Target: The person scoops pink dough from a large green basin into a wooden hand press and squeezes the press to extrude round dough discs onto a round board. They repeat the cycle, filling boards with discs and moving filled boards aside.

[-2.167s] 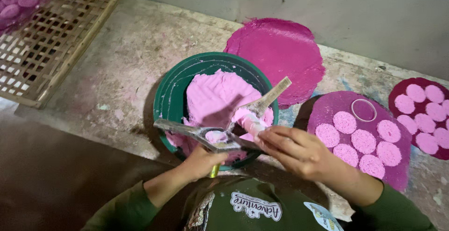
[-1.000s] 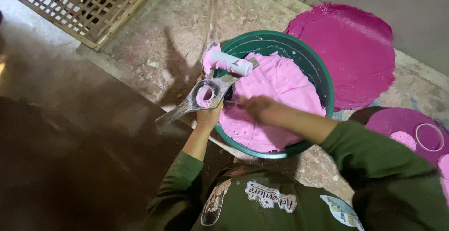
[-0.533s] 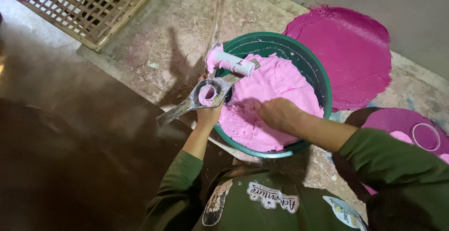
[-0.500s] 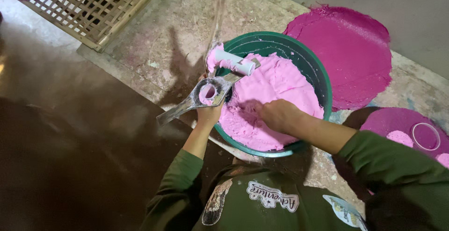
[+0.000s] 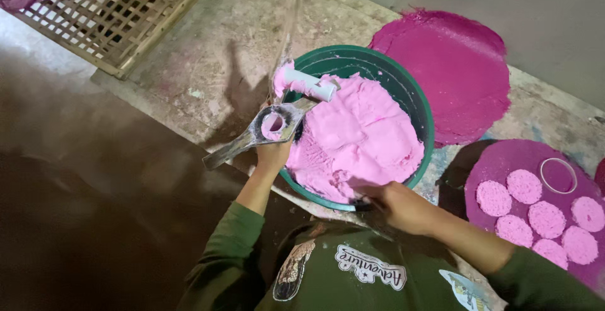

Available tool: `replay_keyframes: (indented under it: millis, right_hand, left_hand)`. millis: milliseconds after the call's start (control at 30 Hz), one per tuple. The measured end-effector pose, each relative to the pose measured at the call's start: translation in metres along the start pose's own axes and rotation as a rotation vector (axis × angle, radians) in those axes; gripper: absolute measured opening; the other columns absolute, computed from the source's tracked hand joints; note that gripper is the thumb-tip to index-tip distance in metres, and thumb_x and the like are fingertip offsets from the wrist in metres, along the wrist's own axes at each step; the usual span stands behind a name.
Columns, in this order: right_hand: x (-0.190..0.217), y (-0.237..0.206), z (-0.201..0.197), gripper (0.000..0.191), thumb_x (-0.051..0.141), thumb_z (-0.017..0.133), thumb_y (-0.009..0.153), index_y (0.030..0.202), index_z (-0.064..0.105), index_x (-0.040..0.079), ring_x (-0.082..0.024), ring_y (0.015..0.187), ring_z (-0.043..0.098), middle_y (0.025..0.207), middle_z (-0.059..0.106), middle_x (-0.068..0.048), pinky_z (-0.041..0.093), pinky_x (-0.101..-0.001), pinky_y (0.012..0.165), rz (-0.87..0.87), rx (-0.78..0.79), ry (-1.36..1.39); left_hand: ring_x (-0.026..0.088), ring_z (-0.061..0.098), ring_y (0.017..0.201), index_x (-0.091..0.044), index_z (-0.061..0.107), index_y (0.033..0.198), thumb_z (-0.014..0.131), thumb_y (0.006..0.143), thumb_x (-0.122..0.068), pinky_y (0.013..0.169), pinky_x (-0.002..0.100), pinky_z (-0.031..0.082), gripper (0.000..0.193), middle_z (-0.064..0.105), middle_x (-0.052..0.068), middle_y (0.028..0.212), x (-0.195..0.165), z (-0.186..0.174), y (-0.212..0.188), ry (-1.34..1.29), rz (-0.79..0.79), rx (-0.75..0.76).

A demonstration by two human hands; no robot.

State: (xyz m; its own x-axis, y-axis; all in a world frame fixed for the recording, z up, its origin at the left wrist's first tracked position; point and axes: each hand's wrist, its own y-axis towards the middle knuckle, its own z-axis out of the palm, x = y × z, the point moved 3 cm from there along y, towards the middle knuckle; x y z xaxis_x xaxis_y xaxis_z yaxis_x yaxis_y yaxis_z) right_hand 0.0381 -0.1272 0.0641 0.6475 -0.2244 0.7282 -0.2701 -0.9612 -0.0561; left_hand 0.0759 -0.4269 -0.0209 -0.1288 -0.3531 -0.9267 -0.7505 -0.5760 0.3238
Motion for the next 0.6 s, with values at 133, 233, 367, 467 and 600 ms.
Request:
replay_keyframes:
  millis: [133, 233, 367, 467, 600]
  right_hand:
    - [0.002, -0.023, -0.051, 0.041, 0.015, 0.058, 0.1, 0.14, 0.068, 0.013, -0.037, 0.088, 0.069, 0.105, 0.068, -0.03, 0.055, -0.0485, 0.08, 0.436, 0.107, 0.036]
    - [0.009, -0.022, -0.1, 0.033, 0.022, 0.059, 0.101, 0.129, 0.075, 0.015, -0.03, 0.078, 0.072, 0.09, 0.076, -0.015, 0.058, -0.0444, 0.071, 0.46, 0.114, 0.119]
    - [0.033, -0.003, -0.139, 0.029, 0.029, 0.065, 0.09, 0.114, 0.078, 0.02, -0.03, 0.078, 0.075, 0.092, 0.079, -0.007, 0.058, -0.0443, 0.068, 0.321, -0.035, -0.457]
    - [0.04, 0.024, -0.108, 0.035, 0.023, 0.054, 0.095, 0.128, 0.066, 0.025, -0.03, 0.086, 0.072, 0.102, 0.073, -0.007, 0.058, -0.0457, 0.067, 0.488, 0.188, -0.829]
    - [0.064, 0.038, -0.062, 0.041, 0.017, 0.06, 0.084, 0.121, 0.064, 0.001, -0.025, 0.068, 0.07, 0.086, 0.068, -0.01, 0.057, -0.0379, 0.056, -0.034, -0.035, -1.16]
  left_hand:
    - [0.031, 0.068, 0.099, -0.007, 0.069, 0.111, 0.079, 0.086, -0.014, 0.089, 0.042, 0.055, 0.028, 0.069, 0.014, 0.108, -0.04, 0.006, 0.003, 0.187, 0.147, 0.119]
    - [0.034, 0.066, 0.109, -0.007, 0.063, 0.123, 0.079, 0.081, -0.021, 0.094, 0.043, 0.053, 0.047, 0.067, 0.017, 0.121, -0.069, 0.017, -0.007, 0.278, 0.272, 0.264]
    - [0.033, 0.065, 0.122, -0.013, 0.057, 0.126, 0.074, 0.079, -0.037, 0.101, 0.046, 0.05, 0.056, 0.064, 0.015, 0.132, -0.091, 0.051, -0.016, 0.523, 0.648, 0.472]
    - [0.032, 0.064, 0.122, -0.013, 0.058, 0.133, 0.067, 0.085, -0.041, 0.103, 0.045, 0.051, 0.056, 0.065, 0.013, 0.134, -0.081, 0.074, -0.017, 0.585, 0.382, 0.562]
    - [0.03, 0.064, 0.112, -0.012, 0.05, 0.144, 0.064, 0.09, -0.054, 0.099, 0.044, 0.05, 0.07, 0.063, 0.014, 0.129, -0.057, 0.087, -0.032, 0.611, -0.063, 0.768]
